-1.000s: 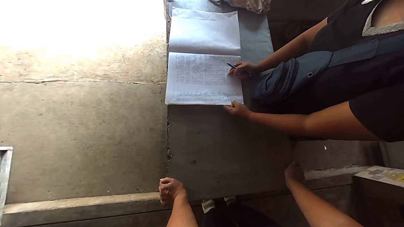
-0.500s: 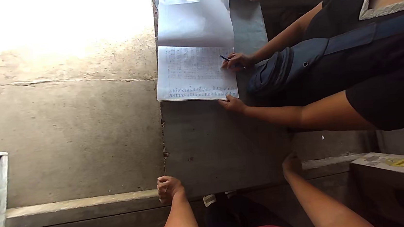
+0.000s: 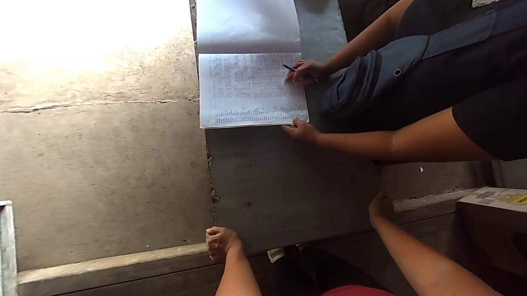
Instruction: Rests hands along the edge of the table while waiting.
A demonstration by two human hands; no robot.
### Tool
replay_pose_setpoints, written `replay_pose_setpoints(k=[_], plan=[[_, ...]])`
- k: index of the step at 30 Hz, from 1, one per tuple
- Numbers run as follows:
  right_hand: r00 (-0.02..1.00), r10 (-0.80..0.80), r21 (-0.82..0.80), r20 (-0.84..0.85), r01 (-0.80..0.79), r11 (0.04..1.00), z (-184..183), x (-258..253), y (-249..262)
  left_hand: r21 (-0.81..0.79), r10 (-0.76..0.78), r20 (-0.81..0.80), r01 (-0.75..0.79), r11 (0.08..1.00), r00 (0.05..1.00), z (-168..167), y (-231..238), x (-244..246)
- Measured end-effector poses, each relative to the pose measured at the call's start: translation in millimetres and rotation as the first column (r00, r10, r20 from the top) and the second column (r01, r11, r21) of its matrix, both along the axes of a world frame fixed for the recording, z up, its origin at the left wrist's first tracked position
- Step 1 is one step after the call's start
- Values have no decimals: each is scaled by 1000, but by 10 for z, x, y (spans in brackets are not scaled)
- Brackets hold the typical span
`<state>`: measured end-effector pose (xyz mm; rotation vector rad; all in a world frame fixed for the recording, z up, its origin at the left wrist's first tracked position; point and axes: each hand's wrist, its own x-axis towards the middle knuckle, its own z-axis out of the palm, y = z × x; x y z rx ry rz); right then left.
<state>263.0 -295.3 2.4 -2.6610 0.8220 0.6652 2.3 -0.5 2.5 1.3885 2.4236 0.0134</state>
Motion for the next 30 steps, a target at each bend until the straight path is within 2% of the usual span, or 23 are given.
replay_pose_setpoints(k=[5,9,13,30], plan=[[998,19,-12,-62,-20,1000,67,9,21,2,-16,0,16,1000,1000,18,-7,2],[999,-28,33,-15,29,999,62,11,5,4,-11,3,11,1000,1000,0,-7,5],[999,10,10,-41,-10,1000,52,20,-10,9,-19,5,19,1000,1000,-9,-10,-1],[999,-17,5,-33,17,1000,-1,43,-38,-9,-30,-1,30,1000,1000,15,-7,11]])
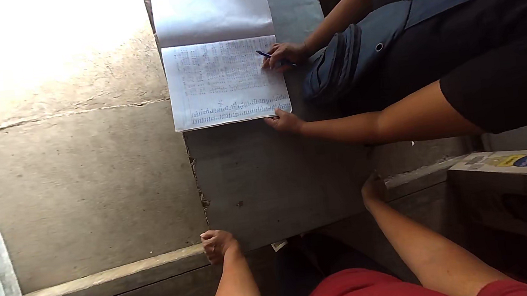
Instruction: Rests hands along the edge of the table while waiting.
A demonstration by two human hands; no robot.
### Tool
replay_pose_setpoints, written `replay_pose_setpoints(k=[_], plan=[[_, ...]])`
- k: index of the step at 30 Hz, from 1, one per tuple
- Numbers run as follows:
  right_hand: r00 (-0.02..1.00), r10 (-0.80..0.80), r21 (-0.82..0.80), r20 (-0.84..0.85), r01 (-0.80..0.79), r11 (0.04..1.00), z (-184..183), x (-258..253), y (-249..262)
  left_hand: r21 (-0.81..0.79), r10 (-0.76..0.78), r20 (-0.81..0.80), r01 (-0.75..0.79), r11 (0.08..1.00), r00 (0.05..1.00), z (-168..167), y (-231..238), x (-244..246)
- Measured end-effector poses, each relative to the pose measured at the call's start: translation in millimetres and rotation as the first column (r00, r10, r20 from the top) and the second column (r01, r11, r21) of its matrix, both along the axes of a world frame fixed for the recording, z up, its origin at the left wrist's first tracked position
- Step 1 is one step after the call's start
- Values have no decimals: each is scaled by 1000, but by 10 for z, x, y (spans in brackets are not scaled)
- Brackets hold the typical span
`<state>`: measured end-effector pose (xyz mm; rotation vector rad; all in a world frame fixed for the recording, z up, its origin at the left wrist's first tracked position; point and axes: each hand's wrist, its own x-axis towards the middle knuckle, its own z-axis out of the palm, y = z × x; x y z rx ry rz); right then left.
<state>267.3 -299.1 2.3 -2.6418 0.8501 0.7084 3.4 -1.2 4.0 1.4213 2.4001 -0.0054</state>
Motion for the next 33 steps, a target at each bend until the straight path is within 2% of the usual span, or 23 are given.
replay_pose_setpoints(k=[16,33], plan=[[1000,25,13,-13,-25,1000,72,-19,32,-13,-4,4,4,1000,1000,20,0,-5],[1000,-12,11,22,11,1000,-11,-23,18,10,28,-9,-28,1000,1000,-49,6,-14]])
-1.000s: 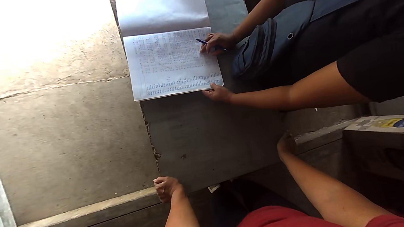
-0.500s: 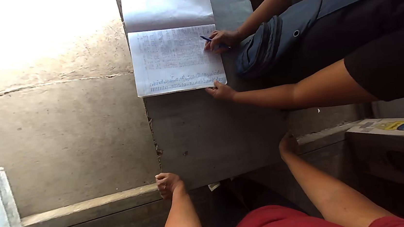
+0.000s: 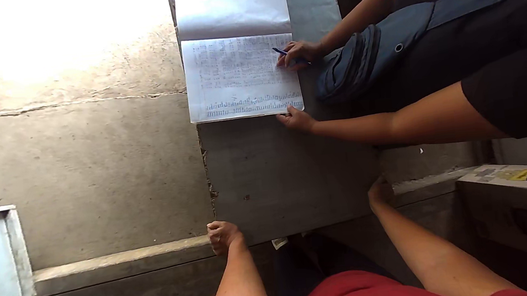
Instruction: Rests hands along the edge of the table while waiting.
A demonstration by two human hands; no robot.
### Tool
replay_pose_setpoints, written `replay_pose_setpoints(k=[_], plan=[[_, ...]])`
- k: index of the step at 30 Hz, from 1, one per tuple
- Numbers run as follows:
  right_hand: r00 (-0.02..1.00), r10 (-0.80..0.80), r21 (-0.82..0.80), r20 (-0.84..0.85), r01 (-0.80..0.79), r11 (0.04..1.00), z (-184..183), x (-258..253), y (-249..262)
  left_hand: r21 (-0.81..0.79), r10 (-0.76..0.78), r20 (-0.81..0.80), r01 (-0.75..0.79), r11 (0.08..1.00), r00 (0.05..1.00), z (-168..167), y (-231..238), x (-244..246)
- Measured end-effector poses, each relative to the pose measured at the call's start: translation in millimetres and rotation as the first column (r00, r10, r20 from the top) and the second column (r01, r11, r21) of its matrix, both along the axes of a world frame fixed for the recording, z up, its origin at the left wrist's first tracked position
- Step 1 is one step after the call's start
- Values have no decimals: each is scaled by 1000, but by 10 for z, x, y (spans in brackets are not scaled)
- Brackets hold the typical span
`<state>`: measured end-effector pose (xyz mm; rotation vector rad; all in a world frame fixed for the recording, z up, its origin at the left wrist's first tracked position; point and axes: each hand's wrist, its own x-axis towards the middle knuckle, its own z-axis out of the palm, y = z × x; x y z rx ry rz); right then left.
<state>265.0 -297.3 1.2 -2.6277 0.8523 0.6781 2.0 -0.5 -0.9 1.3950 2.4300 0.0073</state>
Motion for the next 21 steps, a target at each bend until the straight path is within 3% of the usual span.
replay_pose_setpoints(k=[21], plan=[[1000,12,-8,-3,-12,1000,3,-18,11,-1,6,12,-6,1000,1000,39,7,13]])
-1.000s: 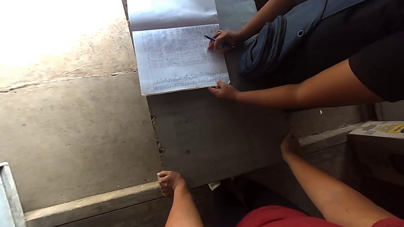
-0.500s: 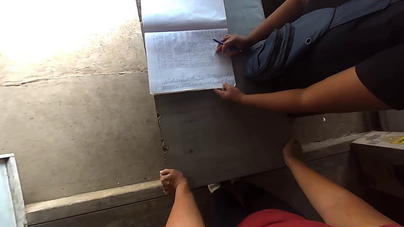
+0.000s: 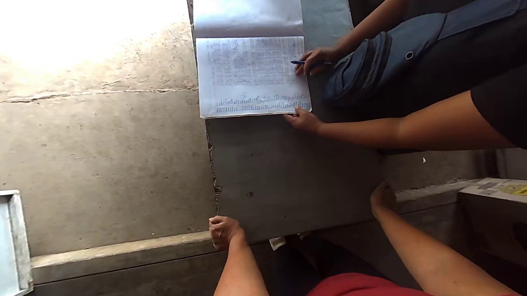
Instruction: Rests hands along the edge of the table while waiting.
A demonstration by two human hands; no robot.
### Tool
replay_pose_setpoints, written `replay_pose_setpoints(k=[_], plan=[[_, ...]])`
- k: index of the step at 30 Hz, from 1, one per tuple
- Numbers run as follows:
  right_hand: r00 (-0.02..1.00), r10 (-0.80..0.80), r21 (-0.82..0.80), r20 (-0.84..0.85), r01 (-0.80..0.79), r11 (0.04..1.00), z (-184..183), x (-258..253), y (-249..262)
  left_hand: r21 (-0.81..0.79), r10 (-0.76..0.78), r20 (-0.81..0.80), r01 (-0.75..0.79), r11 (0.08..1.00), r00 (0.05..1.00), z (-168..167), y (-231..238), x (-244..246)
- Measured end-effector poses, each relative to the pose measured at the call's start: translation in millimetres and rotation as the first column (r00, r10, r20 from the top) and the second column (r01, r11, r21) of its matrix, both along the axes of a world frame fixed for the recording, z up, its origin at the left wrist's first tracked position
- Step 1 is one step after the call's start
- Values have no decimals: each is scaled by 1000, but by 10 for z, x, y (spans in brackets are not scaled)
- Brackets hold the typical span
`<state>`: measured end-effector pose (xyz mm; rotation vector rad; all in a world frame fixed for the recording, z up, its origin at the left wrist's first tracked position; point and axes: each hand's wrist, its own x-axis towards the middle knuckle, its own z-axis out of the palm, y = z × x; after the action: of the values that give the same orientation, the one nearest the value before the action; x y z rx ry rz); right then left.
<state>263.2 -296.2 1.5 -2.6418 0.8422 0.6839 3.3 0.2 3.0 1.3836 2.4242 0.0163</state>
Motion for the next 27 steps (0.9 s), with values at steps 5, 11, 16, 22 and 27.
replay_pose_setpoints(k=[5,11,16,22,27], plan=[[1000,-8,-11,12,8,1000,-16,-2,-1,-15,-4,-10,4,1000,1000,-20,0,-15],[1000,-13,-13,22,13,1000,-33,4,-6,-15,4,-11,-4,1000,1000,-50,6,-23],[1000,-6,-13,20,6,1000,-6,3,0,-8,7,-20,-8,1000,1000,-49,3,-21],[1000,-15,-9,24,15,1000,-11,-3,10,-28,-14,0,14,1000,1000,3,5,-10],[1000,-19,-17,23,20,1000,-12,1,8,-20,-7,-4,7,1000,1000,-27,12,-14]])
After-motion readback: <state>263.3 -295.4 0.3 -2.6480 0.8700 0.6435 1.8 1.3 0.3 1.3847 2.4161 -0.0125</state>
